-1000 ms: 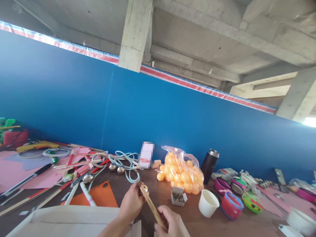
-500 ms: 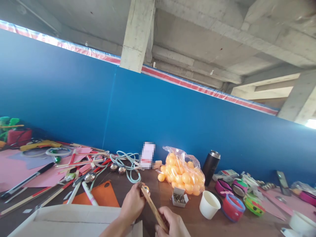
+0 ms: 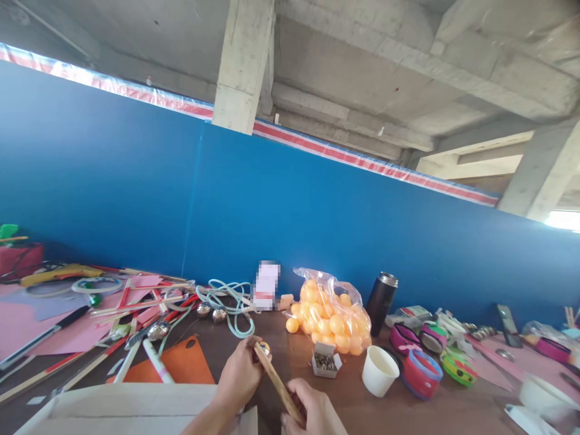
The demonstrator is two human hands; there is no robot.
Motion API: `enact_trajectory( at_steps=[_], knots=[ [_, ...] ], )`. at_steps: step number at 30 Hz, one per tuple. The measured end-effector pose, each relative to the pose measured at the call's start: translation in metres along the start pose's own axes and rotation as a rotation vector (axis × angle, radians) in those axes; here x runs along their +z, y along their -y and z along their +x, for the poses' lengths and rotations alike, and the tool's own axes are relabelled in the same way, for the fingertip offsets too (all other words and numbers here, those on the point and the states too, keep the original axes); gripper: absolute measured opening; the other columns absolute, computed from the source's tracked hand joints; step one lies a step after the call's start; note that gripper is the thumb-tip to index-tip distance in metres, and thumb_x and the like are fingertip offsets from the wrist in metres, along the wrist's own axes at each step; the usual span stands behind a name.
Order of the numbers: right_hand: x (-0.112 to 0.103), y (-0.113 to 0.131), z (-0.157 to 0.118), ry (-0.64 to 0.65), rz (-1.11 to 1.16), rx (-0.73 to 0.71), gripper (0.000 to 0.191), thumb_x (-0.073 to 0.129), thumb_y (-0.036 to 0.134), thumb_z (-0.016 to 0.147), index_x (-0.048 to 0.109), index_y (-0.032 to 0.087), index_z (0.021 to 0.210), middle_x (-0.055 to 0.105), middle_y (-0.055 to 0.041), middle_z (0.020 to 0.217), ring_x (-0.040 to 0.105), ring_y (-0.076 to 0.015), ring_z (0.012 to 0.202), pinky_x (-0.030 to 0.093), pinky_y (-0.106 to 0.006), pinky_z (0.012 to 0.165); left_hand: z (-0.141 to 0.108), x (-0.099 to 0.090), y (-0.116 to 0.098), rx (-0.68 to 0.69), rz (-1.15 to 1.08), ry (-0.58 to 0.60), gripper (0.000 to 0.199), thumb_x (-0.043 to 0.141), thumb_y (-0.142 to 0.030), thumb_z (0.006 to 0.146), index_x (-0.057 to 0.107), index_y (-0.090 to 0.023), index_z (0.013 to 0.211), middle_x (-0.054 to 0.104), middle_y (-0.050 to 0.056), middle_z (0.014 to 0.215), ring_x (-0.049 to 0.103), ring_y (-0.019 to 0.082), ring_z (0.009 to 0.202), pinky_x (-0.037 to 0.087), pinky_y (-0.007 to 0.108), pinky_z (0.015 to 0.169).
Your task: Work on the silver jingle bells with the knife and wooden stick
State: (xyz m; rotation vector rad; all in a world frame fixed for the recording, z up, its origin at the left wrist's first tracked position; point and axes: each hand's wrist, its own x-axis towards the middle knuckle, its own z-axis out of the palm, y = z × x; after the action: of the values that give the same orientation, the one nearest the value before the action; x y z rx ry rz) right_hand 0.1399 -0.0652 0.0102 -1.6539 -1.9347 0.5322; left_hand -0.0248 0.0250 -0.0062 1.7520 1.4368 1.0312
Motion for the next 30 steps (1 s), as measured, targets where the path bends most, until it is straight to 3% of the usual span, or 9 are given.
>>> enact_trajectory(
  at_steps=[30],
  knots=[
    [-0.0003, 0.0009, 0.0016, 0.019, -0.018, 0.013, 0.024, 0.053, 0.012, 0.059, 0.056, 0.020, 0.081, 0.046, 0.0074, 0.060, 0.043, -0.0093, 0.055, 0.031, -0.016, 0.051, -0.0038, -0.0038, -0.0053, -0.001, 0.020, 0.014, 0.029, 0.051, -0.036, 0.074, 0.055, -0.022, 0.098, 0.063, 0.005, 0.105, 0.060, 0.018, 0.093, 0.040, 0.023, 0.078]
  ],
)
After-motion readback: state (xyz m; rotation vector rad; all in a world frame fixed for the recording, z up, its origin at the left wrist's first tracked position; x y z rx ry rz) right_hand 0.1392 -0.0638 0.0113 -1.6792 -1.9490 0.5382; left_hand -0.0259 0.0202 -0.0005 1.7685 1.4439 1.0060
